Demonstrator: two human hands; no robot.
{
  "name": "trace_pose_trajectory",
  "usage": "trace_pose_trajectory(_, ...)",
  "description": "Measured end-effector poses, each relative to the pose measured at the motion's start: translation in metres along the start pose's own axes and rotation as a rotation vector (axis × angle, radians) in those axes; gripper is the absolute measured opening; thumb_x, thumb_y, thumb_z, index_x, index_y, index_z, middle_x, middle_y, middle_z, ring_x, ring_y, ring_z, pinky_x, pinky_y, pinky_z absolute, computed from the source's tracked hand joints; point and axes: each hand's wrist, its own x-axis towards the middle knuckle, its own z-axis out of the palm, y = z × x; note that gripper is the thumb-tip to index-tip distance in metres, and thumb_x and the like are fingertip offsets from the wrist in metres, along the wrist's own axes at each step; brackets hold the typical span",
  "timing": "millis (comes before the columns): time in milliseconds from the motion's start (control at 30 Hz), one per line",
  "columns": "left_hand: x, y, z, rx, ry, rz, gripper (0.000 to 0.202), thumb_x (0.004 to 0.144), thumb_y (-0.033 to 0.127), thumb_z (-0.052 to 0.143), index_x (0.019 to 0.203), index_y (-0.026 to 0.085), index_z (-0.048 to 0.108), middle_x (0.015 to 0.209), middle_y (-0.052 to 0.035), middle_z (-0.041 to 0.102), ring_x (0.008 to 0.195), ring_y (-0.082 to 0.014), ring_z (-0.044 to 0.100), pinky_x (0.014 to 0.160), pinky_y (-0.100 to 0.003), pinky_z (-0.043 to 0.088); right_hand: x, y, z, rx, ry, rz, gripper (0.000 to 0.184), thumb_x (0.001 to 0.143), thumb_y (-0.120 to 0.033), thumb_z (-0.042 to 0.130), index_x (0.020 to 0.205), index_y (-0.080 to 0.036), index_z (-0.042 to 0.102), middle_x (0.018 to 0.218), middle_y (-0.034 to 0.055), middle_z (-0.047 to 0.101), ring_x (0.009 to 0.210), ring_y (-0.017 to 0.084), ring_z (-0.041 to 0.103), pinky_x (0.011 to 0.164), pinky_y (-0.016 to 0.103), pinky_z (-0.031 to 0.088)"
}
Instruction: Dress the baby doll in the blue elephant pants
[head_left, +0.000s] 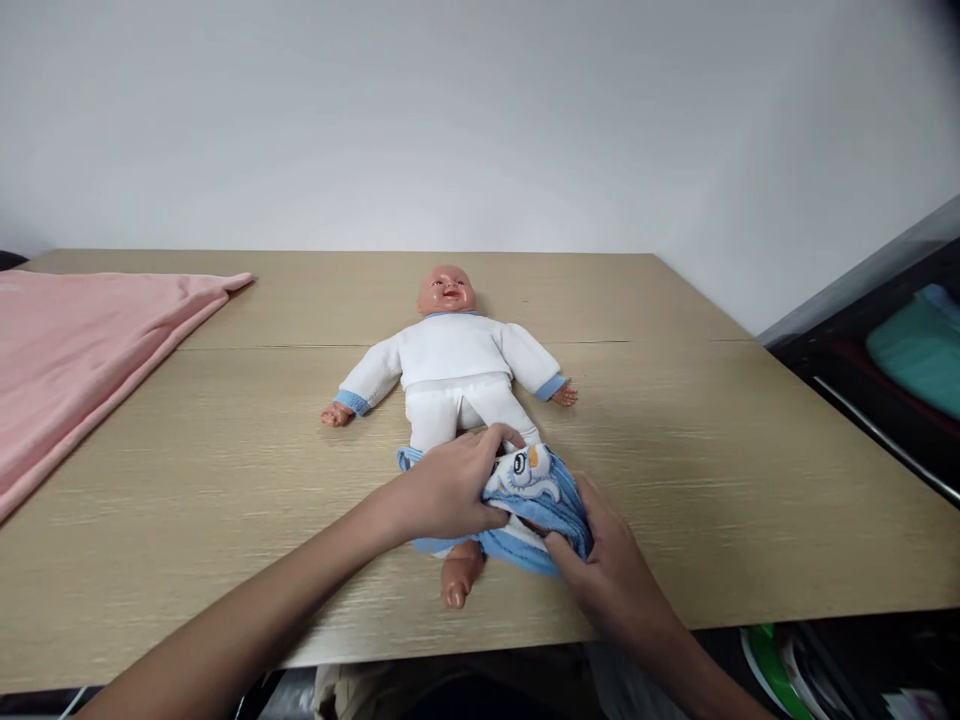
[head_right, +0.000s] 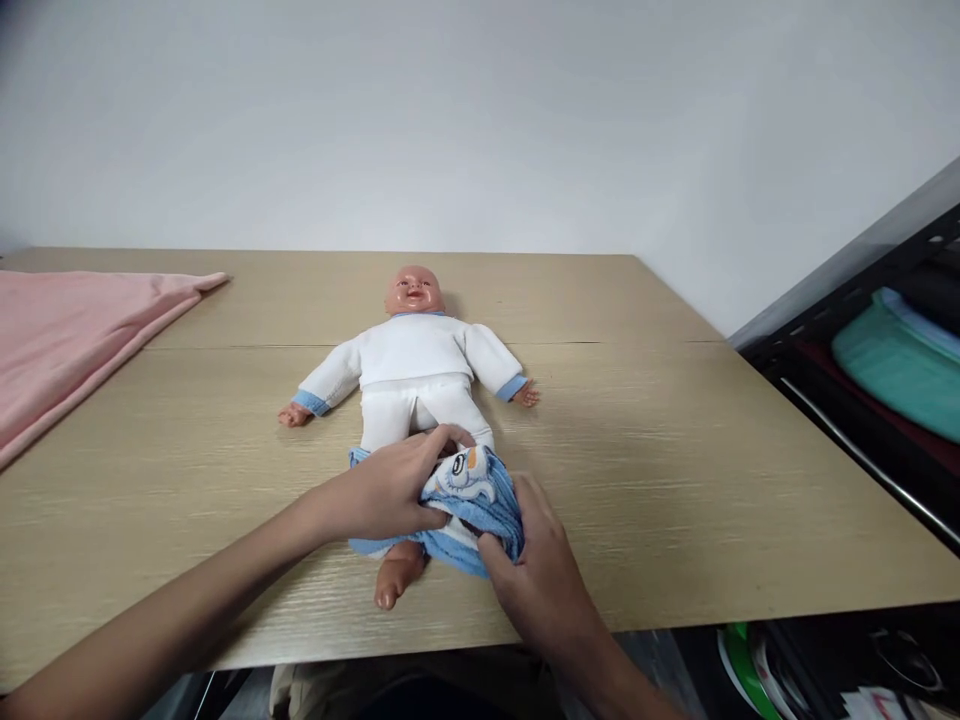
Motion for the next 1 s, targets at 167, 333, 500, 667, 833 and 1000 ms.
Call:
trace_pose_trajectory(167,0.001,-0.004,0.000,-0.199,-0.053,0.038,0.086,0.077,0.013,0.078,0.155,0.021,0.044,0.154,-0.0180,0.062,0.141,-0.0374,0.062,0.116,-0.054,0.051,-0.014,0.030,0.022,0.175,0.055,0.123,0.067,0.084,-0.032,0.069,0.149,-0.025,0.056,0.153,0.0138,0.064,0.154,0.038,0.054,0.132,0.060,0.042)
trace_pose_trajectory(333,0.002,-0.011,-0.008,-0.436,-0.068,0.038,0.087,0.077,0.011,0.079,0.159,0.024,0.049,0.160,-0.0151,0.060,0.154,-0.0349,0.054,0.128,-0.053,0.046,-0.022,0.048,0.036,0.311,0.076,0.128,0.085,0.086,-0.038,0.077,0.163,-0.026,0.045,0.166,0.0155,0.056,0.159,0.037,0.051,0.133,0.059,0.042)
trace_pose_trajectory(500,0.000,-0.015,-0.016,-0.558,-0.119,0.083,0.091,0.080,0.016,0.083,0.163,0.026,0.049,0.163,-0.0139,0.058,0.154,-0.0360,0.054,0.129,-0.053,0.044,-0.014,0.035,0.024,0.406,-0.009,-0.075,0.063,0.091,-0.020,0.071,0.152,-0.031,0.059,0.148,0.0084,0.068,0.132,0.027,0.072,0.113,0.039,0.062)
trace_pose_trajectory(667,0.001,-0.020,-0.020,-0.580,-0.121,0.112,0.093,0.077,0.014,0.086,0.162,0.030,0.050,0.145,-0.0100,0.061,0.140,-0.0331,0.060,0.119,-0.050,0.051,0.001,0.026,0.009,0.360,-0.059,-0.270,0.046,0.092,-0.009,0.064,0.132,-0.031,0.067,0.133,0.0066,0.065,0.115,0.022,0.072,0.094,0.028,0.065)
trace_pose_trajectory(833,0.002,-0.027,-0.025,-0.583,-0.127,0.095,0.086,0.077,0.019,0.088,0.155,0.028,0.054,0.137,-0.0089,0.061,0.129,-0.0312,0.063,0.111,-0.048,0.054,0.012,0.021,0.001,0.074,0.063,-0.509,0.040,0.091,-0.010,0.072,0.125,-0.031,0.065,0.136,0.0090,0.056,0.132,0.028,0.061,0.110,0.039,0.058)
trace_pose_trajectory(1000,0.003,-0.029,-0.028,-0.568,-0.151,0.120,0.085,0.079,0.013,0.079,0.157,0.028,0.051,0.147,-0.0097,0.060,0.139,-0.0334,0.058,0.116,-0.049,0.049,0.019,0.020,0.000,-0.026,0.120,-0.610,0.040,0.092,-0.013,0.074,0.125,-0.029,0.060,0.135,0.0104,0.056,0.131,0.029,0.060,0.103,0.040,0.060)
